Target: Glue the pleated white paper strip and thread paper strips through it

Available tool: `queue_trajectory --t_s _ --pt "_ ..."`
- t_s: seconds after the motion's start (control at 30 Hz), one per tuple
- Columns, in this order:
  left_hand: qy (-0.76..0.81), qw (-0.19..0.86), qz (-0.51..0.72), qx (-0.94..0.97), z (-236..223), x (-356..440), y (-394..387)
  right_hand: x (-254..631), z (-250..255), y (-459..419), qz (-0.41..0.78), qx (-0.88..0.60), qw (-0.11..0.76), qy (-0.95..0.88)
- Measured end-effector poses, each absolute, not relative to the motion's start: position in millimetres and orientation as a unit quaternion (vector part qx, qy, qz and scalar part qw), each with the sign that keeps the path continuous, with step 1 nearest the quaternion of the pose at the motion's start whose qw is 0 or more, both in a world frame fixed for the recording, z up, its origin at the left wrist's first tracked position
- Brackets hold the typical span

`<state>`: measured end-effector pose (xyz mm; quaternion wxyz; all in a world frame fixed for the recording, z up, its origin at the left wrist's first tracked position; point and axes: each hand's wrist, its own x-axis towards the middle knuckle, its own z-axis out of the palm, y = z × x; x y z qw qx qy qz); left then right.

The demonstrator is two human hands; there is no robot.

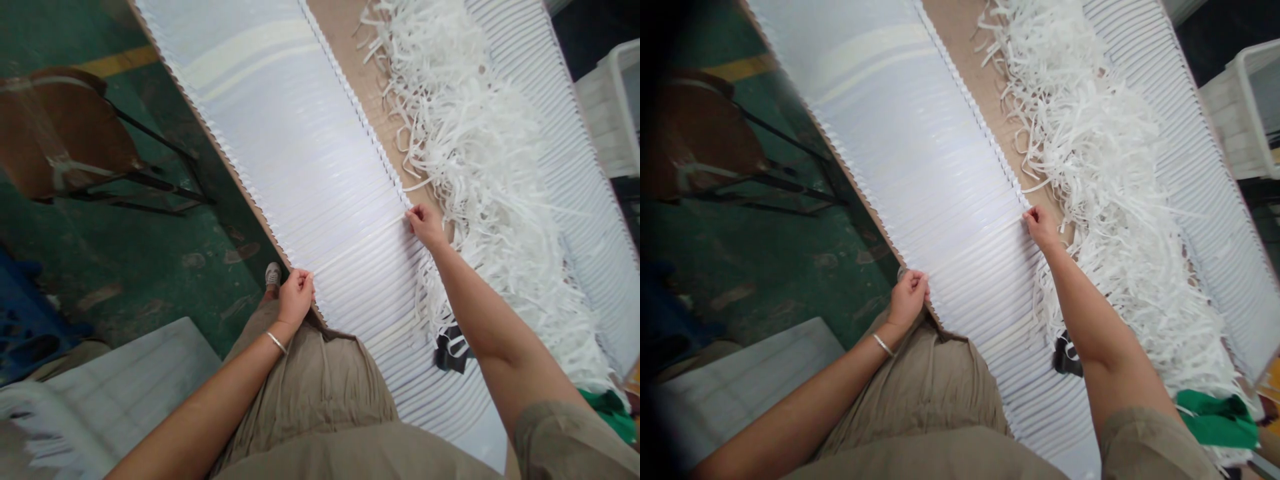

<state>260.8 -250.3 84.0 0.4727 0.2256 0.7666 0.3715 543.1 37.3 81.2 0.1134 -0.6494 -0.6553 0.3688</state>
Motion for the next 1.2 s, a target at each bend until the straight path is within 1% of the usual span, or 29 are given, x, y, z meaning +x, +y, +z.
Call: queue_trajectory --t_s 0.43,0.8,1.2 --pt "0.772 0.462 0.375 0.225 80.9 260.6 -250.5 541.4 71.0 40.8 0.327 -0.650 0.106 -0.678" --pt "0.777 0.456 0.373 0.222 83.2 262.4 -247.3 535.1 77.6 38.8 0.294 -0.660 0.093 -0.685" --pt "0.806 0.439 0.329 0.223 96.4 263.4 -242.7 535.4 76.4 38.1 0.270 -0.667 0.088 -0.689"
